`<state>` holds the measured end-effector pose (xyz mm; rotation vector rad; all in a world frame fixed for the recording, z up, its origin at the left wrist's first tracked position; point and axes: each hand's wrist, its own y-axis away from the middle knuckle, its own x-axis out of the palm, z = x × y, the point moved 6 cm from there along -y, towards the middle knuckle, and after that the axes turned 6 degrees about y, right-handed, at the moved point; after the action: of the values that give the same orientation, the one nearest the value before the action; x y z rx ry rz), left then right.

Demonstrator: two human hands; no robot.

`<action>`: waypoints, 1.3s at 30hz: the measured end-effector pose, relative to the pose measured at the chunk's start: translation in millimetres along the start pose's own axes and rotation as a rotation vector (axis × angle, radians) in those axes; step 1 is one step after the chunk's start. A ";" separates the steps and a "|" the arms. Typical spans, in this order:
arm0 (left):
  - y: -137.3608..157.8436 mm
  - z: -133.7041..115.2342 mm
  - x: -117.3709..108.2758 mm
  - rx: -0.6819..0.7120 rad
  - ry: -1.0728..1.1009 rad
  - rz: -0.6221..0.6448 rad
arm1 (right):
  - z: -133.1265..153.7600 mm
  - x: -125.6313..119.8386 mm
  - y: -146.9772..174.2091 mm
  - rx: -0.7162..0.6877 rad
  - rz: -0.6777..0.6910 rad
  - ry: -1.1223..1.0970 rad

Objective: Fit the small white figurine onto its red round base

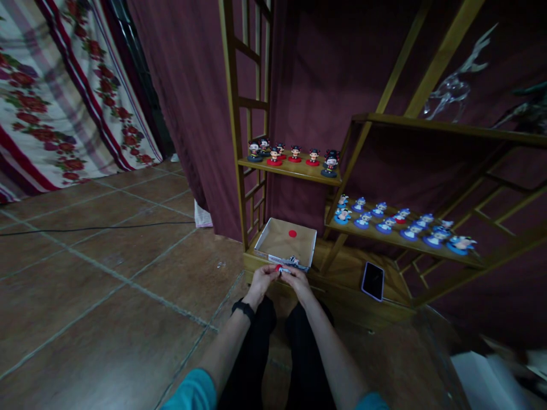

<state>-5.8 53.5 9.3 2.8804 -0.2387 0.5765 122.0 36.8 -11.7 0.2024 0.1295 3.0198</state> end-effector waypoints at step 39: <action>-1.7 10.9 -1.3 -0.147 0.009 -0.038 | -6.0 3.1 1.7 0.115 0.058 -0.203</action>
<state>-2.7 52.9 -1.4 2.7342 -0.2150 0.5415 117.9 35.1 -17.1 0.5291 0.2834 3.0284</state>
